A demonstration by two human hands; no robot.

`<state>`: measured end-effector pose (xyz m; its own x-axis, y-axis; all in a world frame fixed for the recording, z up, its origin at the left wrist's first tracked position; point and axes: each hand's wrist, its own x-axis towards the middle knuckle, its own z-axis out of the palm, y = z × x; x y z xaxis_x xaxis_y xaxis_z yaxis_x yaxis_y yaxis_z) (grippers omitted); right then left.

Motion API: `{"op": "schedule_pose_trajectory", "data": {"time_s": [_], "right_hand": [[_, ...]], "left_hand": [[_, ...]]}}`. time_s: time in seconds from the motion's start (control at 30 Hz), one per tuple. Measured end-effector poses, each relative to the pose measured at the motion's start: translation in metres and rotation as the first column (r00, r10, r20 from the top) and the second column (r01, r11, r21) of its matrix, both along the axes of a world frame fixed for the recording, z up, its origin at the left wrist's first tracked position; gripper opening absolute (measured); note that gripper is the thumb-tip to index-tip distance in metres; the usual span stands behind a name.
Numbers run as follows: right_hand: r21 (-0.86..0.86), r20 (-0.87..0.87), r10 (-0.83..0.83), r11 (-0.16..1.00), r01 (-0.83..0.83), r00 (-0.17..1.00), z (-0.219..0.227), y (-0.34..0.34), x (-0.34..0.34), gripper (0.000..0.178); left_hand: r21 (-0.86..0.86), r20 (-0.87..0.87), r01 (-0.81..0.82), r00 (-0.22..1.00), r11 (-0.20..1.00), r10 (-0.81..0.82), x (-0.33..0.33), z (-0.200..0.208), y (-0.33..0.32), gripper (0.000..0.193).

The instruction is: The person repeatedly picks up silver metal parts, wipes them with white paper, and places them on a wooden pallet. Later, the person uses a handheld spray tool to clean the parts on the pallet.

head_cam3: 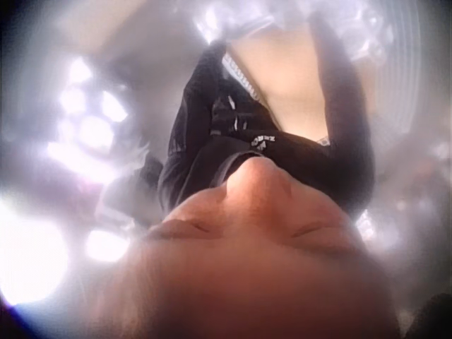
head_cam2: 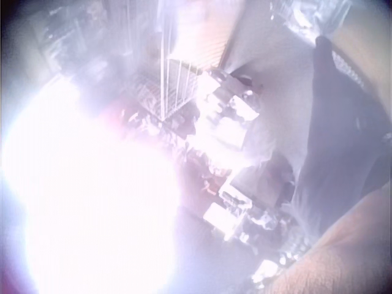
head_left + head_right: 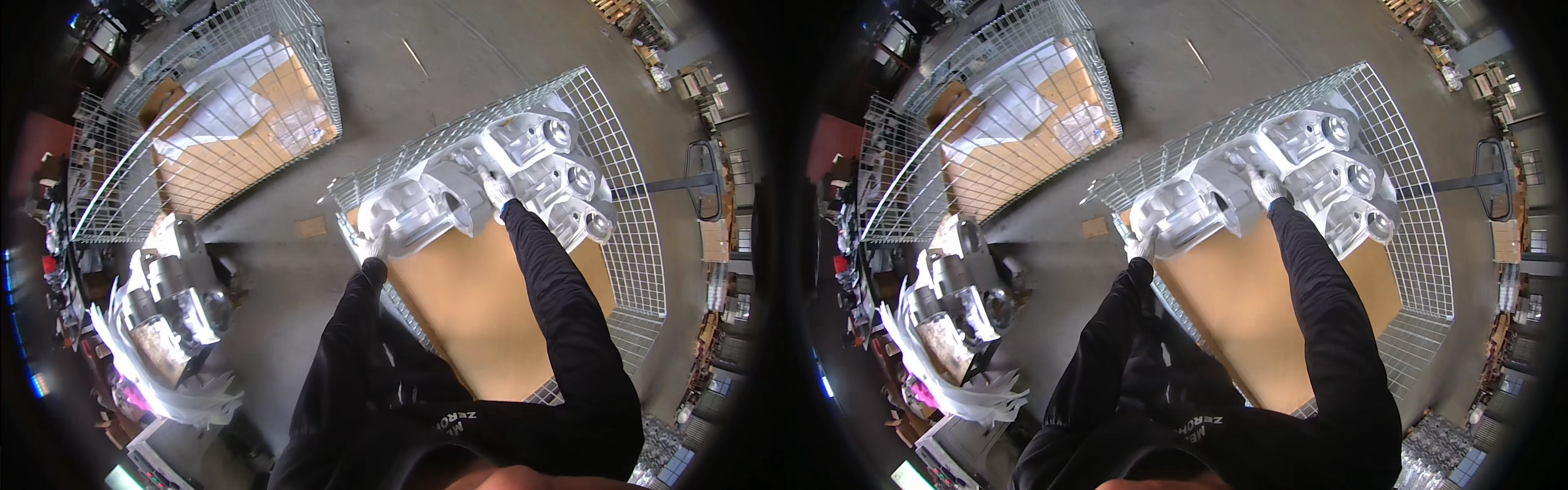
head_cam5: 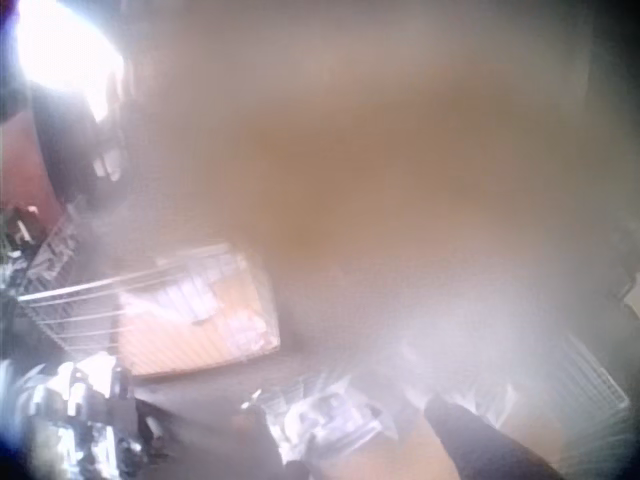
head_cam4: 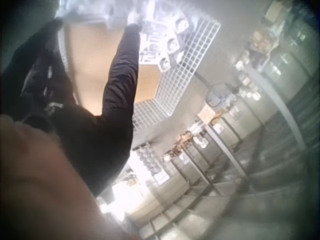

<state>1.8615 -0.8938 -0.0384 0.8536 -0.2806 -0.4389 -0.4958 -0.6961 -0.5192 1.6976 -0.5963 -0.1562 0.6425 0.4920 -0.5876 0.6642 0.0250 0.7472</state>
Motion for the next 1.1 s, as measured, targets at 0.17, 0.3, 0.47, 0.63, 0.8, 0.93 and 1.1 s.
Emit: {"op": "schedule_pose_trajectory", "data": {"time_s": [0.17,0.3,0.47,0.63,0.8,0.93,1.1], "right_hand": [[-0.025,0.654,-0.037,0.997,0.07,0.756,-0.019,-0.026,-0.104,0.054],[-0.1,0.362,-0.097,0.985,0.142,0.927,-0.088,-0.05,-0.298,0.047],[-0.317,-0.236,0.09,0.934,-0.164,0.968,-0.15,-0.088,-0.554,0.041],[-0.332,-0.248,0.223,0.895,-0.299,0.943,-0.207,-0.04,-0.58,0.046],[-0.096,0.016,0.427,0.901,-0.424,0.904,-0.178,0.11,-0.485,0.047],[0.26,0.091,0.259,0.926,-0.274,0.962,-0.131,0.296,-0.402,0.038],[0.443,-0.011,0.689,0.653,-0.615,0.724,-0.078,0.483,-0.388,0.033]], "left_hand": [[0.27,0.109,0.244,0.953,0.931,-0.282,-0.117,0.083,0.057,0.088],[0.303,-0.119,0.419,0.908,0.856,-0.403,-0.29,0.086,0.142,0.064],[0.299,-0.67,0.127,0.734,0.946,0.113,-0.535,0.073,0.248,0.05],[0.282,-0.536,-0.168,0.789,0.945,0.3,-0.681,0.088,0.306,0.044],[0.26,-0.364,-0.312,0.845,0.914,0.392,-0.737,0.087,0.325,0.039],[0.186,-0.184,-0.529,0.809,0.828,0.558,-0.771,0.102,0.317,0.04],[0.1,-0.205,-0.812,0.549,0.575,0.811,-0.85,0.083,0.282,0.038]]}}
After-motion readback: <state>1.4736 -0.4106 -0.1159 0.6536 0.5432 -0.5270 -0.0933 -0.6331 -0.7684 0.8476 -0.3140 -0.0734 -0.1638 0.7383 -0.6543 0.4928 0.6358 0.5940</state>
